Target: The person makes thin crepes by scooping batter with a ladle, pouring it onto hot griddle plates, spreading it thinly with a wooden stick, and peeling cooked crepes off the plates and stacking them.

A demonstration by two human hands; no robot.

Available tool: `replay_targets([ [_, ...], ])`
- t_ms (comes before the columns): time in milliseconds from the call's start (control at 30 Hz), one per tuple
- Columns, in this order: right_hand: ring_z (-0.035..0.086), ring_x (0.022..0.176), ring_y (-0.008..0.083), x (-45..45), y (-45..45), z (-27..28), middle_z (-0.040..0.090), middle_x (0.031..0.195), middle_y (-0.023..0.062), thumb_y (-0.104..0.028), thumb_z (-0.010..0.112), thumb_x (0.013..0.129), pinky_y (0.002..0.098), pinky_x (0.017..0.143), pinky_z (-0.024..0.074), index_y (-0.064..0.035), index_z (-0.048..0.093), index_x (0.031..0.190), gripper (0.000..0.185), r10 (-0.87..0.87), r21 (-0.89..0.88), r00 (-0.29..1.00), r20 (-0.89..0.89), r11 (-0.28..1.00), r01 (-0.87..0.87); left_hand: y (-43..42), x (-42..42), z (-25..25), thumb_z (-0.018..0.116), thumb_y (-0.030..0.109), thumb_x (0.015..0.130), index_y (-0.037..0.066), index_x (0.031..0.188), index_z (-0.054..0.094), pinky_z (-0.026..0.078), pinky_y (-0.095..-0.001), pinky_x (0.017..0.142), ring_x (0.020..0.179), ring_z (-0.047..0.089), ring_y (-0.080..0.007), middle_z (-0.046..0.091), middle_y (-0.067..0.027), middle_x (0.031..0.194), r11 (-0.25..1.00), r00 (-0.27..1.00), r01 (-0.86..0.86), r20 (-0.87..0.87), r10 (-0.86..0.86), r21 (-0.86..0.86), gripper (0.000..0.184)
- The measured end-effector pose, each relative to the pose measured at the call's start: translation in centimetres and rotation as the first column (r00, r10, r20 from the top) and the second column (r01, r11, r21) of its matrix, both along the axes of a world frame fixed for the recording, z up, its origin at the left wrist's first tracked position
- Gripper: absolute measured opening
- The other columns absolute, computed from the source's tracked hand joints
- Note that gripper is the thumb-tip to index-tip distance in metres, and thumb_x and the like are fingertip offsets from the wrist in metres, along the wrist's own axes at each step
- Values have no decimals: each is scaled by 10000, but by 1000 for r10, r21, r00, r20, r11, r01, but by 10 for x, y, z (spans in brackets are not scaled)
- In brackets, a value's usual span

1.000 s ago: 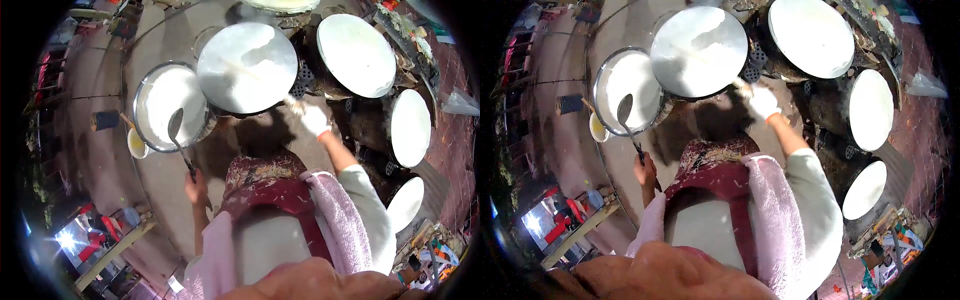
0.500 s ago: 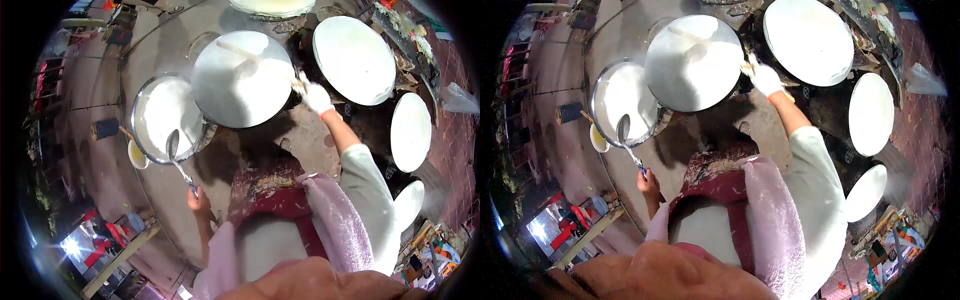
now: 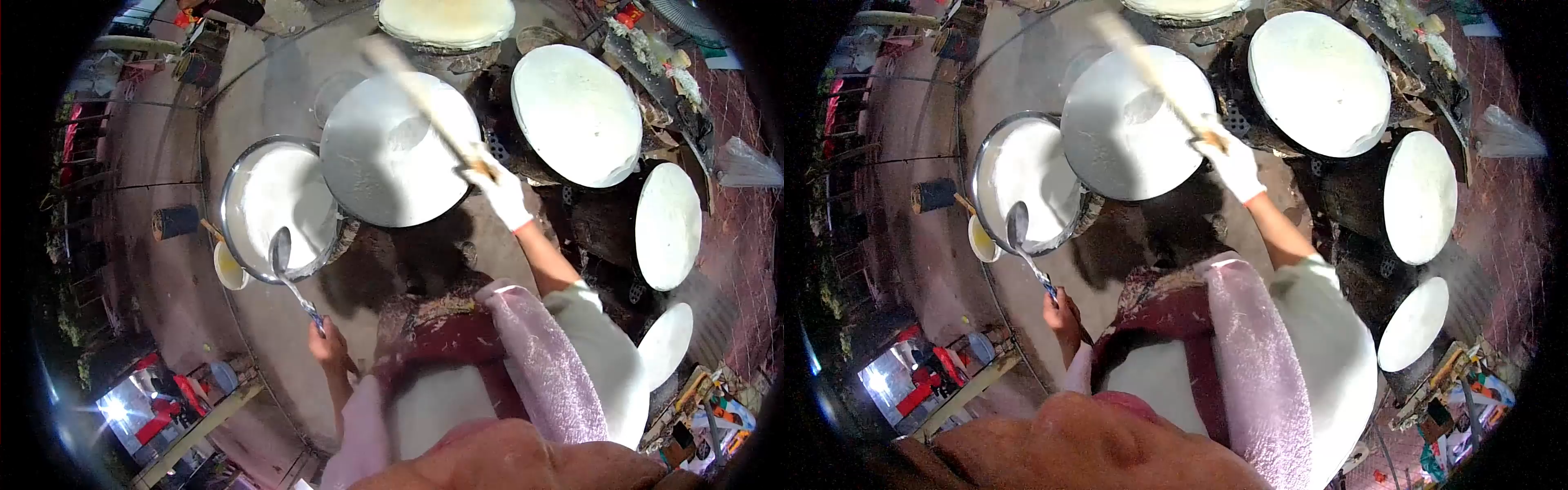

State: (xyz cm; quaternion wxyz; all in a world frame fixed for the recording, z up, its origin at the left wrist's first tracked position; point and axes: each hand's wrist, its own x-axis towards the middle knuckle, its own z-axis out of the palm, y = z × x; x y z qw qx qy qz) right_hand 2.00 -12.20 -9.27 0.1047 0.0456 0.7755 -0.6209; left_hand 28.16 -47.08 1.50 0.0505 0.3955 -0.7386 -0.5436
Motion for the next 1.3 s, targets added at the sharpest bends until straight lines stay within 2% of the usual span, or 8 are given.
replay_targets([
  [100,572,1052,114,47,31,-68,626,1210,65,-136,681,887,245,920,454,29,579,1242,405,-212,-228,975,75,948,223,0,-18,-12,536,191,972,83,839,495,269,-229,374,412,352,-50,413,39,545,997,999,-33,-22,34,70,176],
  [167,557,1040,87,63,29,-44,624,1198,54,-143,700,870,219,879,456,-3,618,1207,374,-4,-285,944,328,953,103,3,-26,-15,538,210,972,89,864,504,291,-221,393,431,361,-39,431,48,573,991,1000,0,-22,3,134,166],
  [233,556,934,61,64,35,-34,646,1111,19,-156,701,871,199,803,453,-8,633,1189,357,33,-359,982,188,933,37,13,-36,-16,542,213,972,93,856,500,286,-218,390,432,364,-40,431,48,584,994,1000,-25,-4,26,102,173],
  [467,508,676,11,31,61,17,634,855,-59,-190,635,920,204,584,428,-9,656,1137,283,145,-139,875,462,986,-90,31,-51,-16,547,181,969,86,846,513,298,-206,416,480,389,-28,447,45,592,998,999,49,3,-49,47,159],
  [567,558,820,46,46,54,-15,644,962,-28,-150,668,891,193,736,476,-23,657,1137,277,180,-369,954,241,926,-81,40,-66,-5,544,190,972,78,854,527,300,-219,416,481,391,-30,451,45,602,990,995,97,-40,-93,102,163],
  [733,574,955,95,34,59,-12,661,1095,34,-117,655,896,233,873,459,21,614,1196,333,106,-85,972,211,992,-89,8,-106,-39,546,180,961,55,836,534,320,-238,408,446,399,-75,450,21,573,859,885,436,-48,-464,-268,178],
  [1133,593,1010,126,104,-11,3,666,1157,71,-204,690,872,261,928,447,6,589,1243,438,23,117,973,228,992,-51,16,-284,-76,529,124,934,48,755,485,313,-253,383,407,394,-100,447,-3,568,719,811,585,-246,-531,377,199],
  [1300,577,995,101,168,-29,-34,662,1106,60,-151,680,877,240,907,450,26,581,1242,418,-368,-45,894,255,919,391,25,-292,-89,509,95,937,27,785,488,320,-244,409,450,401,-103,468,-21,610,613,814,559,-230,-533,559,168],
])
